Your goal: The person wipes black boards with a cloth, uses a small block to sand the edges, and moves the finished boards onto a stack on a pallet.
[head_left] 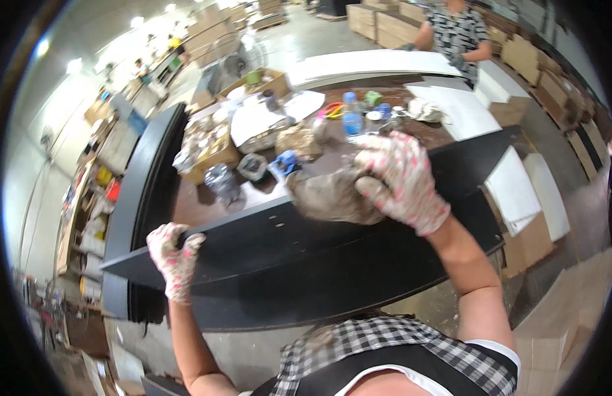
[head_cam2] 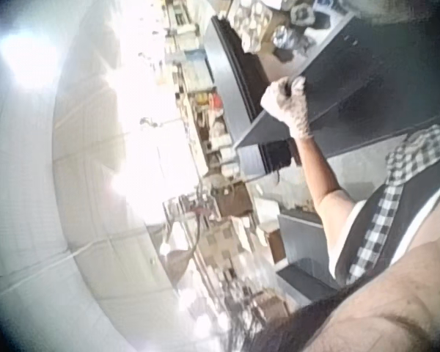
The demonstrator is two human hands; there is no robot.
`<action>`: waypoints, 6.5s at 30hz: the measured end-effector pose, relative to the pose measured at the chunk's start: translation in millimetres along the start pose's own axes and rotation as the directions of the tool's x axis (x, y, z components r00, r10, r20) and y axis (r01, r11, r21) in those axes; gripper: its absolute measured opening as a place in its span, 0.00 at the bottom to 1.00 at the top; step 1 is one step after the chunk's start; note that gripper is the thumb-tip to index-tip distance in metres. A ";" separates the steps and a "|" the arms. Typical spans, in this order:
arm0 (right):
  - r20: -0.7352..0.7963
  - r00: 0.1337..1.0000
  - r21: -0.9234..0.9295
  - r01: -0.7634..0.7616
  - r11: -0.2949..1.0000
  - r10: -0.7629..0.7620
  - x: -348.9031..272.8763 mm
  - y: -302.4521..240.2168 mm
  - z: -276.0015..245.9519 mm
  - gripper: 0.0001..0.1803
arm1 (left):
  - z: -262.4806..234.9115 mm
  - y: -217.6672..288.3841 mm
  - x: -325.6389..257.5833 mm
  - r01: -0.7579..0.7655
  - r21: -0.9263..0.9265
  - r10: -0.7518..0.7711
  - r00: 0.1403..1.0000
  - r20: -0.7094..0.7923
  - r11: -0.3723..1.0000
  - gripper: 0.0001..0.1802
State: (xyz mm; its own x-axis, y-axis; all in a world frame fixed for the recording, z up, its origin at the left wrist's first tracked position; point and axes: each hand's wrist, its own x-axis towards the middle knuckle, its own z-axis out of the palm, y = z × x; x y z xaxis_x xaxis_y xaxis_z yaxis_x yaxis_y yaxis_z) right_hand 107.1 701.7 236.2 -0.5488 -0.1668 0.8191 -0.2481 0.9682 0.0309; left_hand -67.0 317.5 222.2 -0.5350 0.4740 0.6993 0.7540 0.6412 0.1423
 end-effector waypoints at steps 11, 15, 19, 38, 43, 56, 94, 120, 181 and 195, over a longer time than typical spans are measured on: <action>0.151 0.981 0.137 -0.147 0.980 0.126 22.2 8.4 11.2 0.11 | -26.9 21.0 -5.9 0.050 0.098 -0.057 0.996 0.066 0.994 0.20; 0.362 0.906 0.282 -0.330 0.901 0.219 23.8 -3.9 27.1 0.10 | -37.0 15.4 -21.0 0.250 0.012 -0.245 0.938 0.244 0.968 0.22; 0.543 0.812 0.224 -0.385 0.895 0.213 9.6 0.9 59.8 0.12 | -18.4 2.5 -38.0 0.441 0.045 -0.416 0.800 0.433 0.896 0.23; 0.769 0.620 0.381 -0.244 0.892 -0.159 -40.2 -93.4 144.1 0.25 | 126.2 -64.5 -105.6 0.485 0.105 -0.449 0.679 0.581 0.868 0.29; 0.767 0.621 0.435 -0.321 0.841 -0.160 -29.2 -96.4 179.3 0.27 | 145.4 -67.9 -121.3 0.484 0.112 -0.464 0.710 0.530 0.868 0.28; 0.701 0.680 -0.107 -0.198 0.974 0.215 60.7 12.0 444.0 0.16 | 139.8 -58.4 -101.0 0.466 0.148 -0.440 0.615 0.654 0.872 0.28; 0.232 0.637 -0.121 -0.731 0.671 0.735 -143.8 87.3 36.7 0.15 | 136.8 -68.2 -114.8 0.446 0.234 -0.502 0.716 0.486 0.864 0.28; 0.417 0.382 -0.419 -0.725 0.547 0.825 -138.9 259.2 29.5 0.16 | 115.3 -89.6 -128.6 0.491 0.355 -0.604 0.683 0.411 0.796 0.26; -0.031 0.085 0.747 -0.661 0.079 0.996 -280.9 141.1 16.7 0.20 | 474.8 424.7 75.8 -0.223 -0.528 0.489 0.753 0.441 0.820 0.40; -0.120 0.193 0.524 -0.821 0.227 0.974 -307.1 160.9 15.8 0.19 | 313.0 203.7 -27.3 -0.029 -0.228 0.168 0.767 0.619 0.973 0.37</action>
State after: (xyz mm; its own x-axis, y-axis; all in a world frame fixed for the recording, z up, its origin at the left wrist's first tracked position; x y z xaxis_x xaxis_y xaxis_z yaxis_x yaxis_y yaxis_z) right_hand 223.2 905.8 -19.4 -0.2516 0.9332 0.2568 -0.0246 0.2590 -0.9656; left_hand -18.1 624.1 12.9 -0.5195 0.8451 0.1264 0.8364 0.4726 0.2778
